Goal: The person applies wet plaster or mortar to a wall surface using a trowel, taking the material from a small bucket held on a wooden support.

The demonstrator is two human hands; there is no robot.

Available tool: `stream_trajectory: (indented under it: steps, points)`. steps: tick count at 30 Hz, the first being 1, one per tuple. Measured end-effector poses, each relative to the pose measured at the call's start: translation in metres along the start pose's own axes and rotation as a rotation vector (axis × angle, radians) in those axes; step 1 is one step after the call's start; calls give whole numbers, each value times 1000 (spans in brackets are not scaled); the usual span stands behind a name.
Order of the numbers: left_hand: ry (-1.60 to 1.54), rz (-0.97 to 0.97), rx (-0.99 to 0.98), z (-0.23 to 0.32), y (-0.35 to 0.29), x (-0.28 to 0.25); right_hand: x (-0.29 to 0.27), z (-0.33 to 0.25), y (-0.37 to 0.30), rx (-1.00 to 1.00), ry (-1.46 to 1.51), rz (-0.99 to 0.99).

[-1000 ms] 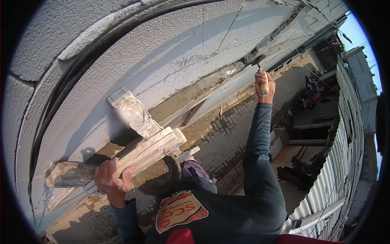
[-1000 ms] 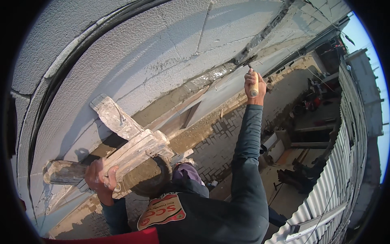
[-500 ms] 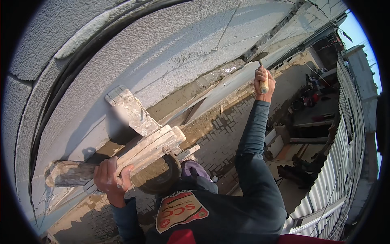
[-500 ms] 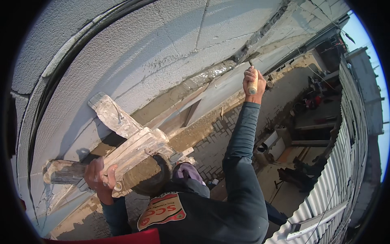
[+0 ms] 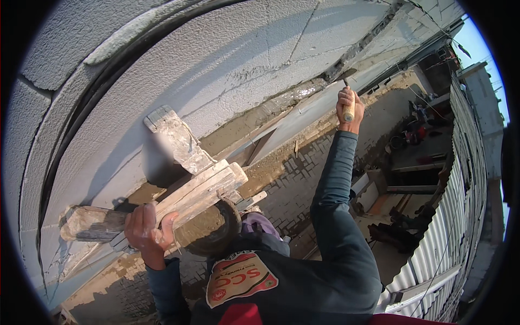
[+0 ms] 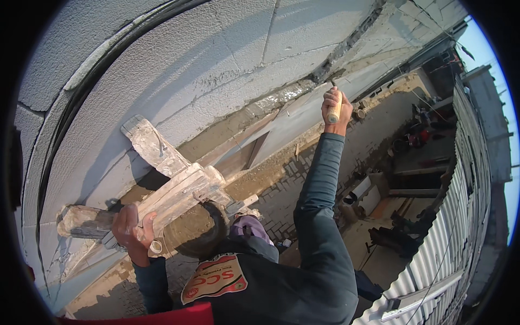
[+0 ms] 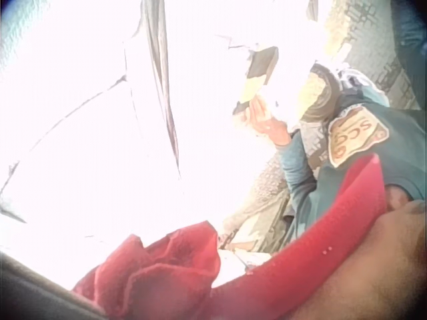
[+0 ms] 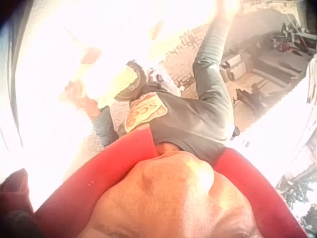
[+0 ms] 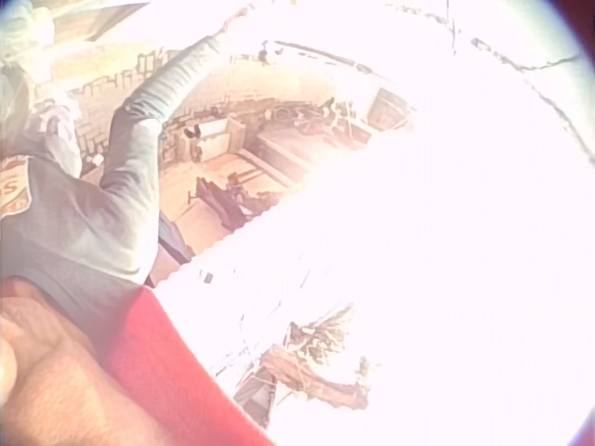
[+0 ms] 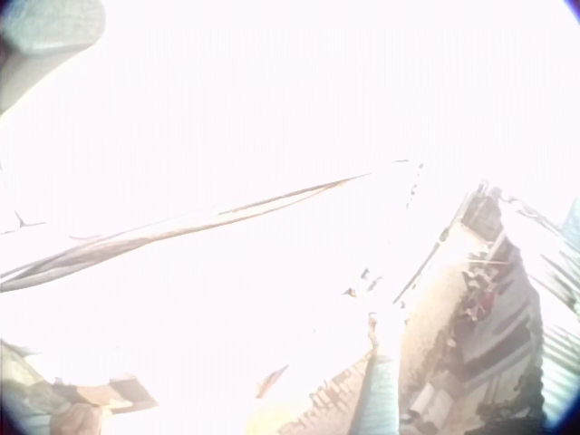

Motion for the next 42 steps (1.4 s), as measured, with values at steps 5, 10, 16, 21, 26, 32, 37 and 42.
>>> stream_trajectory:
  steps: [5,10,16,21,26,32,37,42]
  points:
    - [37,-54,-63,-1,2,0,-11,8,11,-13,-95,2]
    - [19,95,13,-2,-1,0,3,16,9,-21,-9,45]
    - [-9,-12,-59,1,0,-4,38,13,-30,50,425,91]
    - [-15,-1,-83,-2,-3,0,72,19,-19,53,516,305]
    - [-13,-24,-94,4,2,-3,81,18,3,-53,552,427]
    - [-21,-8,-71,3,3,-2,94,34,17,-175,474,444]
    - [14,1,-37,2,4,-3,100,28,29,-118,493,475]
    - [-13,-23,-54,0,-3,-6,136,55,-35,93,517,295]
Point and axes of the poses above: each hand's wrist, its own y-axis towards the middle knuckle, its own x-axis out of the palm, z = x × y, the point moved 3 cm from there along y, towards the middle knuckle, and after that the axes turned 7 degrees about -x, right-handed, at the moved point
